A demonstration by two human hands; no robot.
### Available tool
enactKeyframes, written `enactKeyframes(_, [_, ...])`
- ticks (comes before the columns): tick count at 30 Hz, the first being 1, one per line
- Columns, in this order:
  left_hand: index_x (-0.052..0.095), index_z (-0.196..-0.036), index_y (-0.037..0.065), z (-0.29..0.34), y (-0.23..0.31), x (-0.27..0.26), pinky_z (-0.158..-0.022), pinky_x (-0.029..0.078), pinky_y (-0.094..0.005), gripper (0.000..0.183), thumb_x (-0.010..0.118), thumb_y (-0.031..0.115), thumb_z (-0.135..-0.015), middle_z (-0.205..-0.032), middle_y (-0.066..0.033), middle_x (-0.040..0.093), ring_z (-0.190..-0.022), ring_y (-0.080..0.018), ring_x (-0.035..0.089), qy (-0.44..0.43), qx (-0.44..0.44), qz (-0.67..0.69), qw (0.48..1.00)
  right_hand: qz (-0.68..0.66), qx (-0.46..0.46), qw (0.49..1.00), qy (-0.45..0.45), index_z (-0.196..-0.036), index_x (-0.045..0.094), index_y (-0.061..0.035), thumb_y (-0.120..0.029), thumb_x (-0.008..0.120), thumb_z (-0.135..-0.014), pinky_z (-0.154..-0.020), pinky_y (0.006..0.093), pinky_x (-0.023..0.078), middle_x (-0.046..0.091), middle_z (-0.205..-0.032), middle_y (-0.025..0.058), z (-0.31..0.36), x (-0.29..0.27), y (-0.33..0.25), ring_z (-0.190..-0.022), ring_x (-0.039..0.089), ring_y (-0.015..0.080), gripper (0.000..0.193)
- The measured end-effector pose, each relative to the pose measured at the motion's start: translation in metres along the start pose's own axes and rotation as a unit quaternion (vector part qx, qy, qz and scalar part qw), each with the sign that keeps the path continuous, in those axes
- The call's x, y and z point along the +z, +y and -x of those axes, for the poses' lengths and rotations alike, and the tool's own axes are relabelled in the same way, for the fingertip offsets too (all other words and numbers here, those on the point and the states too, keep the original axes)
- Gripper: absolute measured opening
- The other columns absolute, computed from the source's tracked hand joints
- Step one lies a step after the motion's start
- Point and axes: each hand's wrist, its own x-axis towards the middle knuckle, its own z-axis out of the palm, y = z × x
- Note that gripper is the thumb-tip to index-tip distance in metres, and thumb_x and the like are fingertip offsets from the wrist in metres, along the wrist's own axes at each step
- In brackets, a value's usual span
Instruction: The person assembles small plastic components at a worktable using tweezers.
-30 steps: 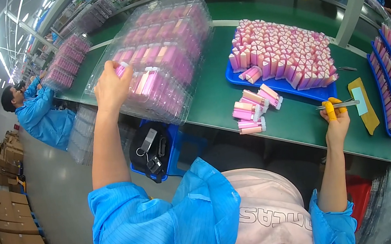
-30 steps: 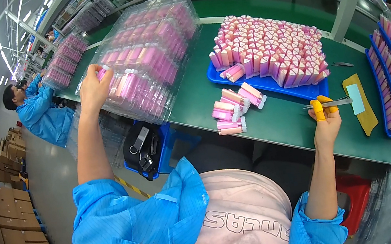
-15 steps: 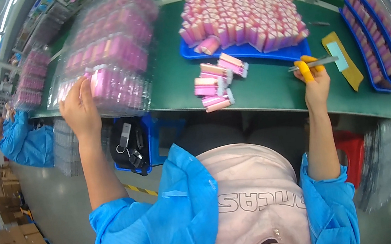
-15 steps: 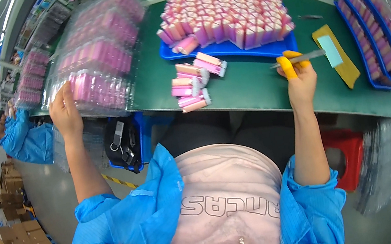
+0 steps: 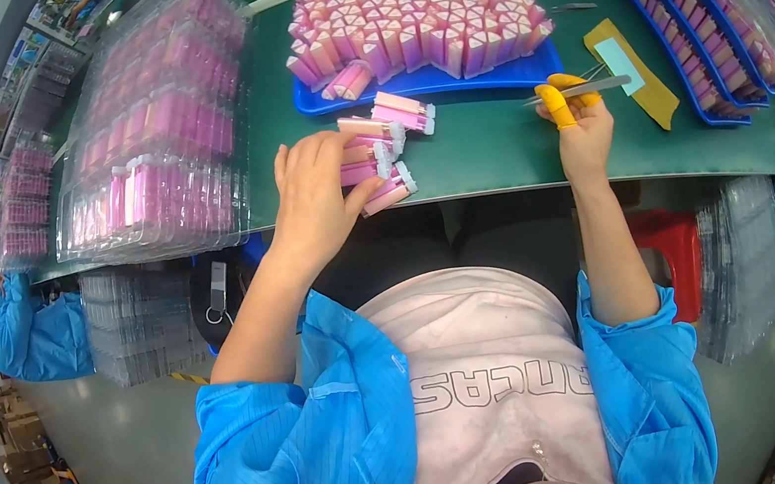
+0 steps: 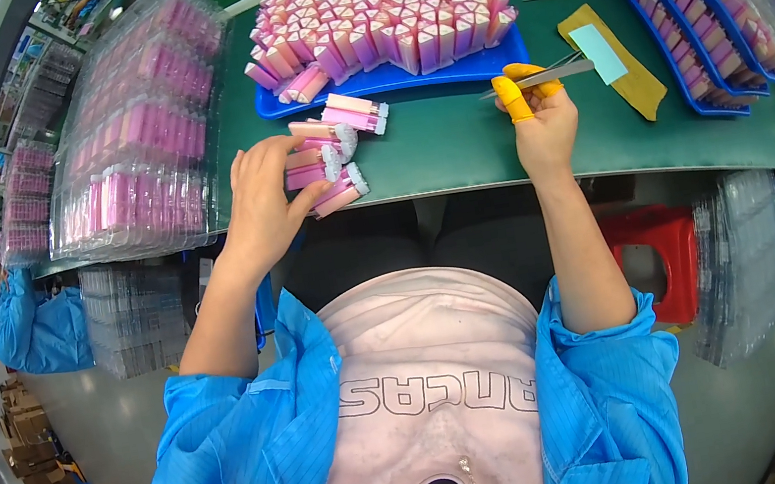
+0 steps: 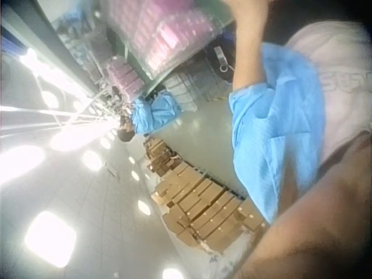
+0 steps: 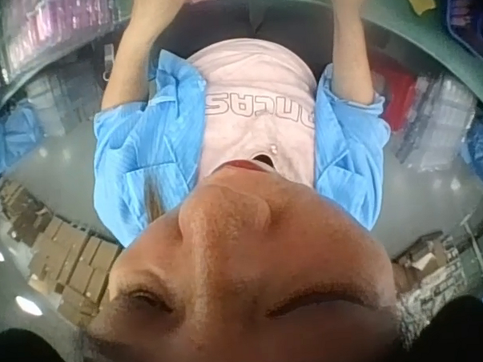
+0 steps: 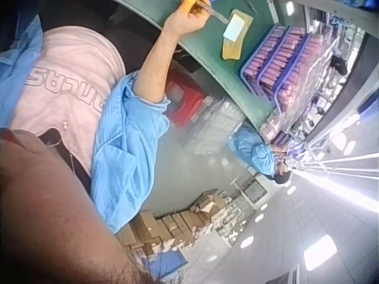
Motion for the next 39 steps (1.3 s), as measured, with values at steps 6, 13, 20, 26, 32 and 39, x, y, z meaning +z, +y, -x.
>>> enactKeyframes(6, [0.048,-0.102,0.003,-0.011,-0.006,0.002,-0.079,0.042,-0.0353,0.049,0.075,0.013,-0.062,-0.094,-0.0134,0.05,-0.092,-0.0274,0.051,-0.053,-0.074,0.101,0.991,0.004,-0.084,0.995,-0.054,-0.098,0.055,0.001,-0.001,0.064,-0.077,-0.07,0.0231,0.046,0.059,-0.088,0.0066,0.044,0.035,-0.021,-0.078,0.057,0.0133,0.023])
enactKeyframes(13, [0.05,-0.092,0.002,-0.016,-0.009,-0.001,-0.067,0.044,-0.0321,0.044,0.077,0.013,-0.059,-0.081,-0.0099,0.05,-0.075,-0.0217,0.052,-0.075,-0.128,0.127,0.981,0.163,-0.088,0.952,-0.244,-0.088,0.061,-0.0035,-0.009,0.069,-0.07,-0.063,0.0297,0.047,0.061,-0.079,0.0085,0.076,0.066,-0.034,-0.071,0.059,0.0216,0.021])
enactKeyframes(20, [0.05,-0.08,0.002,-0.008,-0.016,0.009,-0.064,0.042,-0.0322,0.032,0.075,0.011,-0.062,-0.078,-0.0093,0.051,-0.07,-0.0205,0.052,-0.052,-0.083,0.136,0.986,0.254,-0.291,0.849,-0.361,-0.085,0.062,-0.0081,-0.015,0.069,-0.066,-0.061,0.0295,0.047,0.06,-0.08,0.0048,0.095,0.088,-0.031,-0.072,0.056,0.0207,0.021])
enactKeyframes(26, [0.049,-0.085,0.005,0.01,-0.01,0.025,-0.078,0.036,-0.0407,0.033,0.071,0.006,-0.061,-0.081,-0.0084,0.055,-0.076,-0.0263,0.054,0.124,0.027,0.081,0.989,0.258,-0.262,0.858,-0.36,-0.086,0.063,-0.0072,-0.014,0.069,-0.066,-0.061,0.0292,0.046,0.06,-0.08,0.0057,0.095,0.083,-0.029,-0.072,0.056,0.0211,0.022])
enactKeyframes(32, [0.058,-0.096,0.006,0.024,-0.002,0.033,-0.075,0.038,-0.038,0.041,0.069,0.0,-0.058,-0.087,-0.0094,0.054,-0.08,-0.0263,0.052,0.189,0.069,0.099,0.975,0.255,-0.244,0.872,-0.338,-0.085,0.062,-0.0038,-0.011,0.073,-0.063,-0.058,0.0288,0.046,0.059,-0.078,0.0088,0.097,0.077,-0.032,-0.068,0.057,0.0228,0.026])
enactKeyframes(39, [0.056,-0.099,0.005,0.027,0.01,0.029,-0.078,0.034,-0.0375,0.043,0.071,0.007,-0.059,-0.09,-0.0097,0.054,-0.083,-0.0259,0.051,0.121,0.098,0.048,0.987,0.232,-0.131,0.905,-0.332,-0.087,0.062,-0.0044,-0.011,0.07,-0.067,-0.061,0.0307,0.047,0.061,-0.081,0.0088,0.103,0.066,-0.032,-0.07,0.057,0.0236,0.023])
